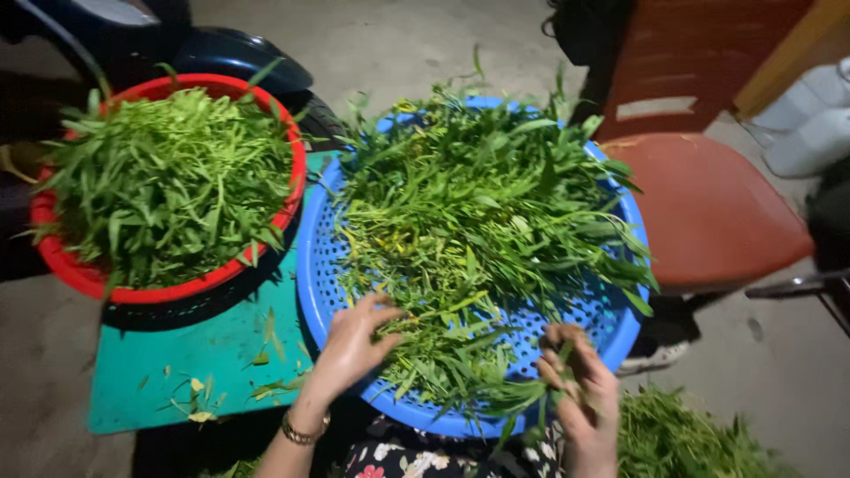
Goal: The person sits at a low table and picks tender leaves and tips from water spinach stems, placing the picked greens into a red basket while discarding stripped stems and yellowed leaves aside. They work through a pile of vegetables in a blue perforated basket, taking stalks one at a time.
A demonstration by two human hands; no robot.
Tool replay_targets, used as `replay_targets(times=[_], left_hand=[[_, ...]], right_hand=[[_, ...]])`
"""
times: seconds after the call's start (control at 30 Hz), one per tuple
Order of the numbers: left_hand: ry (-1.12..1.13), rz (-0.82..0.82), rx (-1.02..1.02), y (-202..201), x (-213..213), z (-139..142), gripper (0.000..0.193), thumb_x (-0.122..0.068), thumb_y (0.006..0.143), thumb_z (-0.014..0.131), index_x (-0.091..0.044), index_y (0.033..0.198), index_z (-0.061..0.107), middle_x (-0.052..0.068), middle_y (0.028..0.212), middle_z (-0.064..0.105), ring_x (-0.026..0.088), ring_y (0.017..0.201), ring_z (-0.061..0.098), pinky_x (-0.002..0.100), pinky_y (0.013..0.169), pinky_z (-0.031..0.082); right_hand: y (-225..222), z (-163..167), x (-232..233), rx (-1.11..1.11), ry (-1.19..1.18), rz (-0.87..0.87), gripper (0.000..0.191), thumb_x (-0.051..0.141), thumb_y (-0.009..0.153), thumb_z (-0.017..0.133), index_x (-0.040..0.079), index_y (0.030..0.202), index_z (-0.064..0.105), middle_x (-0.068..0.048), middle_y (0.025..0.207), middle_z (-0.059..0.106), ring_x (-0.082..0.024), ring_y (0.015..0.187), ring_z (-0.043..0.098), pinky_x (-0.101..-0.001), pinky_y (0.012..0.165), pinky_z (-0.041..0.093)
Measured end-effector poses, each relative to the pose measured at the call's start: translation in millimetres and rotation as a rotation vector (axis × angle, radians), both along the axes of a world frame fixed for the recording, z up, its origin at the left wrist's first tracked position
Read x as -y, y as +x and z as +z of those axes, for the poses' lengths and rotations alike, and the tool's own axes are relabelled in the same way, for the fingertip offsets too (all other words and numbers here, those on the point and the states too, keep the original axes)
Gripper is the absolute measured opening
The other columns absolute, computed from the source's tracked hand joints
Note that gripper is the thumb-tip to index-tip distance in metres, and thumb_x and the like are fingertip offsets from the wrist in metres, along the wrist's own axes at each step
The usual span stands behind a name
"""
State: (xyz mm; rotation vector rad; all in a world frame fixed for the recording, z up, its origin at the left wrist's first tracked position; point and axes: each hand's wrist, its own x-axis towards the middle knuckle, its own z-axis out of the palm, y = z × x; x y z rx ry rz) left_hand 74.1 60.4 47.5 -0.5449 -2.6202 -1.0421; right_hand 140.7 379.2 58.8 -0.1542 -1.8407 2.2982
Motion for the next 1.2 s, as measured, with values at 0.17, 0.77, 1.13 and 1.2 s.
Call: replay_targets(times=[0.17, 0.77, 1.13, 1.2], left_hand=[[-0.065, 0.268, -0.006, -94.8, 37.8, -10.4, 0.02, -0.022, 0.086, 0.074, -0.011, 0.103, 0.076, 0.014, 0.101, 0.074, 0.037, 0.092, 0.071, 0.046, 0.08, 0.056], [0.215, 0.341, -0.111, -142.5, 71.5, 21.8, 0.02, -0.023, 0.084, 0.079, -0.008, 0.097, 0.078, 0.009, 0.086, 0.077, 0.018, 0.064, 0.067, 0.032, 0.061, 0.053], [0.554, -0.144, 0.518, -55.2, 27.2, -5.9, 0.019, -0.018, 0.086, 0.08, -0.001, 0.095, 0.08, -0.005, 0.071, 0.069, 0.001, 0.062, 0.052, 0.022, 0.056, 0.041], [0.535, -0.177, 0.573, -46.2, 17.1, -6.2, 0.017, -0.017, 0.086, 0.08, -0.001, 0.092, 0.081, -0.005, 0.067, 0.065, 0.002, 0.059, 0.046, 0.023, 0.052, 0.035]], right_hand=[[-34.3, -5.0, -23.4, -0.011, -0.804, 0.265, 0.019, 0.022, 0.104, 0.053, 0.005, 0.098, 0.049, -0.004, 0.083, 0.043, -0.015, 0.073, 0.043, -0.0294, 0.063, 0.039], [-40.3, -42.2, -10.5, 0.224, -0.678, 0.155, 0.015, 0.023, 0.1, 0.053, 0.009, 0.105, 0.055, 0.002, 0.078, 0.049, -0.006, 0.059, 0.037, -0.0218, 0.044, 0.028], [-17.5, -21.0, 20.7, 0.246, -0.054, 0.118, 0.014, 0.011, 0.084, 0.076, 0.0, 0.093, 0.072, 0.004, 0.068, 0.055, -0.005, 0.056, 0.042, -0.0235, 0.049, 0.029], [-12.9, -15.2, 23.3, 0.21, 0.002, 0.137, 0.015, 0.012, 0.087, 0.076, -0.001, 0.095, 0.075, 0.003, 0.07, 0.056, -0.005, 0.058, 0.043, -0.0223, 0.051, 0.03]])
